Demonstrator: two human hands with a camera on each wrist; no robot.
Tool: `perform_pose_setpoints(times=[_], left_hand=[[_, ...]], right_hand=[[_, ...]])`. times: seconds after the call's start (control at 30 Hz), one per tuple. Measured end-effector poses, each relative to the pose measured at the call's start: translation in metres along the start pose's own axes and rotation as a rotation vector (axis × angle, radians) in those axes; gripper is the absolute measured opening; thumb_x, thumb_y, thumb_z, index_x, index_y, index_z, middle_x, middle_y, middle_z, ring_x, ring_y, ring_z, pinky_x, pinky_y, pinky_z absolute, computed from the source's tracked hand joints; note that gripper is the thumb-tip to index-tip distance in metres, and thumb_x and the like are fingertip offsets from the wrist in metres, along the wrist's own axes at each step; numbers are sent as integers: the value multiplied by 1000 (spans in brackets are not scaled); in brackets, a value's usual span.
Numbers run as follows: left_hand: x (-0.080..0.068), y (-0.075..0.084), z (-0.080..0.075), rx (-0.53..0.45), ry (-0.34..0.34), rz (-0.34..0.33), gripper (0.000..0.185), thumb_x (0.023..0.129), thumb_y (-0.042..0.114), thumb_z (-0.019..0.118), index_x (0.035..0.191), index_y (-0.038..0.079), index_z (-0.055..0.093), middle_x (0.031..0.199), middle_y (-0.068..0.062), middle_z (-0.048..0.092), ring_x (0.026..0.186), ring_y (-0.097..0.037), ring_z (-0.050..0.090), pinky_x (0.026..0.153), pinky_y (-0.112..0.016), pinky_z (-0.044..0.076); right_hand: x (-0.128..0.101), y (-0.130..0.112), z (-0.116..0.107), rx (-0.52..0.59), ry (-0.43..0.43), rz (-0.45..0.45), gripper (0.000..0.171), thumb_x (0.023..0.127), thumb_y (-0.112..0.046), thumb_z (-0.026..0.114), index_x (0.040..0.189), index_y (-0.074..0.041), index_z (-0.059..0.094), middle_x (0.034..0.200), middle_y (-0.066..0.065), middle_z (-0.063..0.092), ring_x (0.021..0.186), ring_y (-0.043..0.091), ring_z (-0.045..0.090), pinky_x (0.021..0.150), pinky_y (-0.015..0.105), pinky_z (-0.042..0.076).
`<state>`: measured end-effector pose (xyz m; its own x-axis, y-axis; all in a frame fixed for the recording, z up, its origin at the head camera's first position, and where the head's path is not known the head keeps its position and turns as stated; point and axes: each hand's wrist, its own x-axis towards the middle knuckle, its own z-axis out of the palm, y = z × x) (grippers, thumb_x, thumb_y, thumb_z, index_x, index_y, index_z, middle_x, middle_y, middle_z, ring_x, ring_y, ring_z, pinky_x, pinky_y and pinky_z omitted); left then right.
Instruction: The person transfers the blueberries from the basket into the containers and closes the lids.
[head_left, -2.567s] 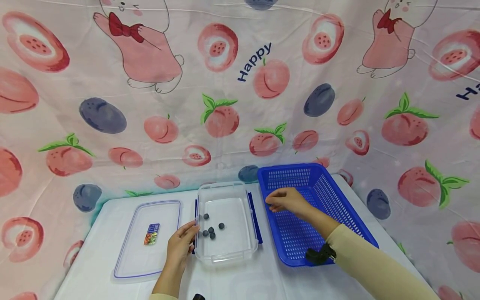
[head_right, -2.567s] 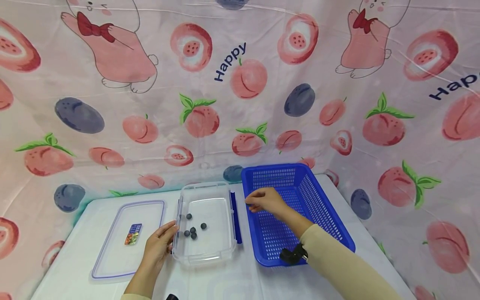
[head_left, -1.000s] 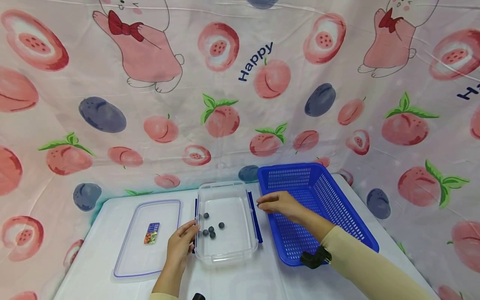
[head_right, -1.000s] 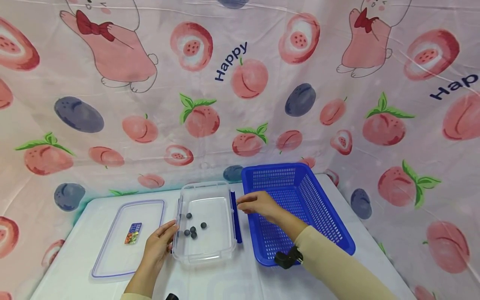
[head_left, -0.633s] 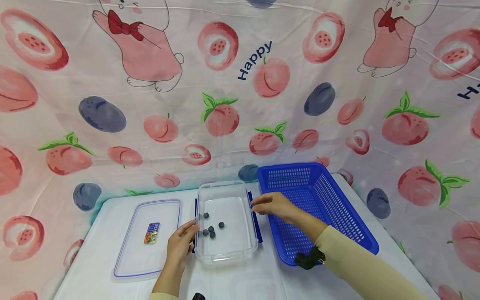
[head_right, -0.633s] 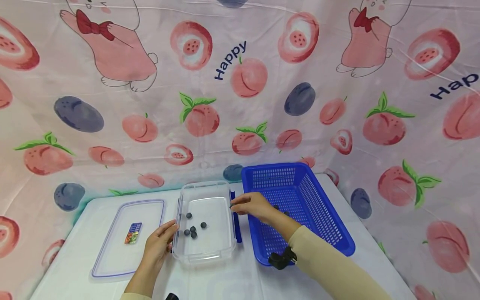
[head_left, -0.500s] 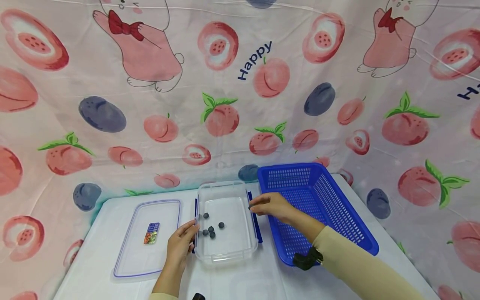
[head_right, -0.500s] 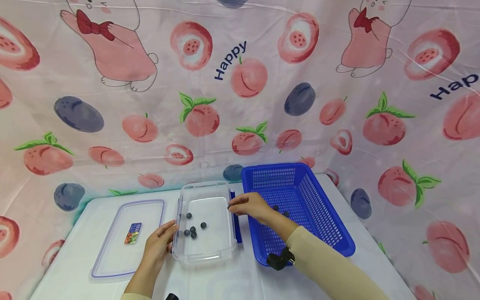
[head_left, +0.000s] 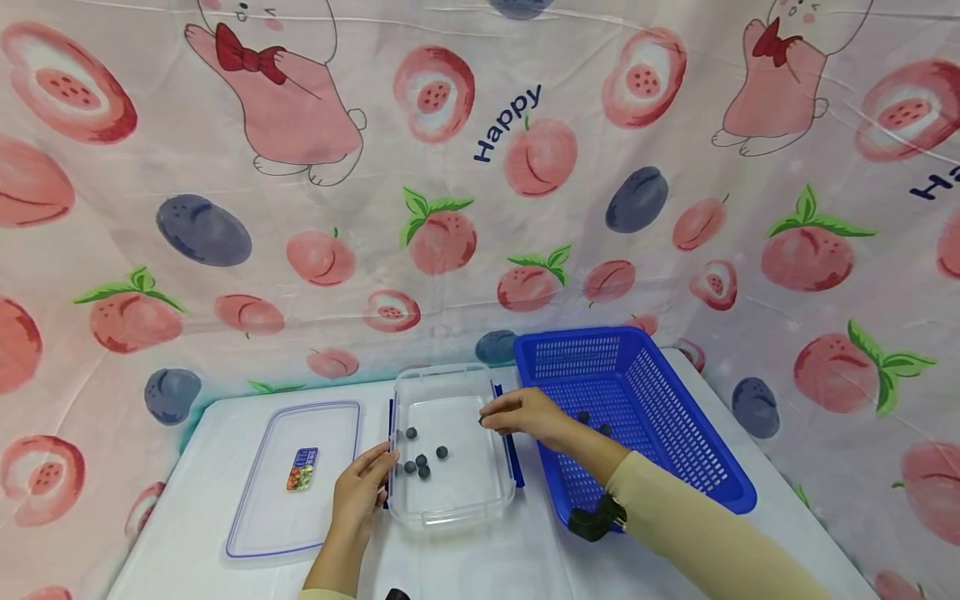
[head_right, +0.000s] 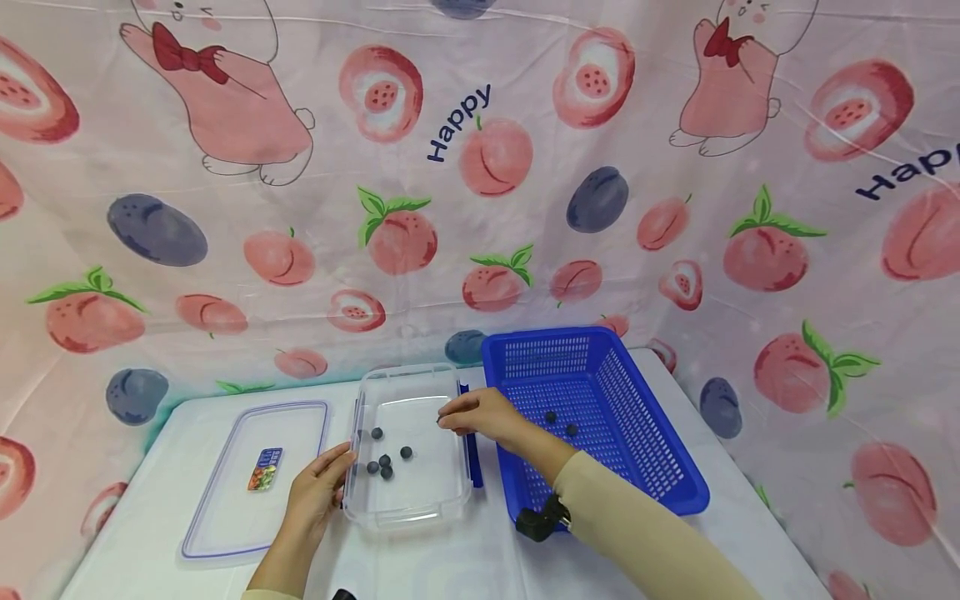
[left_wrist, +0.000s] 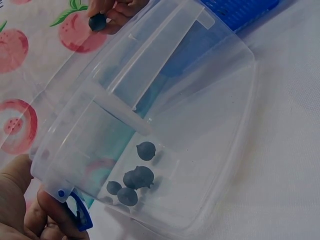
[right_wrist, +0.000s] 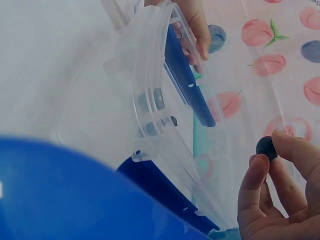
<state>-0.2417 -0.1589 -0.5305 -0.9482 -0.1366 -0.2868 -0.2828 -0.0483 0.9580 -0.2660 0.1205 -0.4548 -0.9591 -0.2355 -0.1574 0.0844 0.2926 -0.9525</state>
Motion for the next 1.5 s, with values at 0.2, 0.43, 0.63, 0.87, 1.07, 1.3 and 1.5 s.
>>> perform_pose_setpoints(times=[0.2, 0.43, 0.63, 0.87, 1.07, 1.3, 1.5], left_hand=[[1, 0, 0, -10, -4, 0, 54, 88, 29, 74, 133, 3, 59, 84, 14, 62, 76, -5, 52, 54, -16, 43], [1, 1, 1, -14, -1, 7, 51, 88, 26, 75, 131, 2, 61, 82, 15, 62, 74, -3, 52, 54, -15, 43], [2, 2, 0, -16, -5, 7, 52, 88, 27, 75, 131, 2, 61, 82, 15, 61, 74, -3, 51, 54, -15, 43], [4, 2, -1, -11, -7, 8, 52, 88, 27, 75, 131, 2, 61, 82, 15, 61, 74, -3, 51, 54, -15, 43], [6, 2, -1, -7, -6, 8, 51, 88, 26, 75, 131, 2, 60, 81, 14, 61, 74, -3, 51, 54, -16, 43], [7, 3, -1, -7, -11, -3, 53, 88, 28, 75, 132, 3, 60, 82, 13, 62, 75, -5, 51, 55, -17, 43], [7, 3, -2, -9, -13, -2, 53, 89, 27, 74, 133, 3, 59, 83, 13, 62, 76, -5, 51, 55, -17, 44]], right_hand=[[4, -1, 7, -44, -6, 9, 29, 86, -20, 77, 108, -1, 74, 99, 7, 74, 83, 14, 68, 85, 38, 57], [8, -1, 11, -52, -29, -13, 27, 86, -18, 77, 106, -1, 75, 100, 9, 74, 82, 14, 68, 87, 42, 57], [12, -2, 16, -68, -36, -18, 26, 86, -17, 77, 106, 0, 75, 101, 9, 74, 80, 13, 68, 81, 34, 58], [17, -2, 20, -79, -45, -13, 27, 85, -16, 77, 106, 0, 75, 101, 8, 74, 78, 11, 66, 79, 33, 58], [23, -2, 27, -88, -52, -9, 25, 85, -15, 78, 105, -1, 76, 100, 8, 74, 76, 10, 66, 79, 33, 58], [28, -4, 38, -98, -68, 0, 24, 84, -14, 78, 103, -1, 76, 100, 6, 74, 80, 13, 68, 82, 35, 58], [35, -2, 48, -81, -73, 6, 25, 84, -10, 77, 104, 3, 74, 100, 8, 74, 85, 16, 70, 79, 31, 58]])
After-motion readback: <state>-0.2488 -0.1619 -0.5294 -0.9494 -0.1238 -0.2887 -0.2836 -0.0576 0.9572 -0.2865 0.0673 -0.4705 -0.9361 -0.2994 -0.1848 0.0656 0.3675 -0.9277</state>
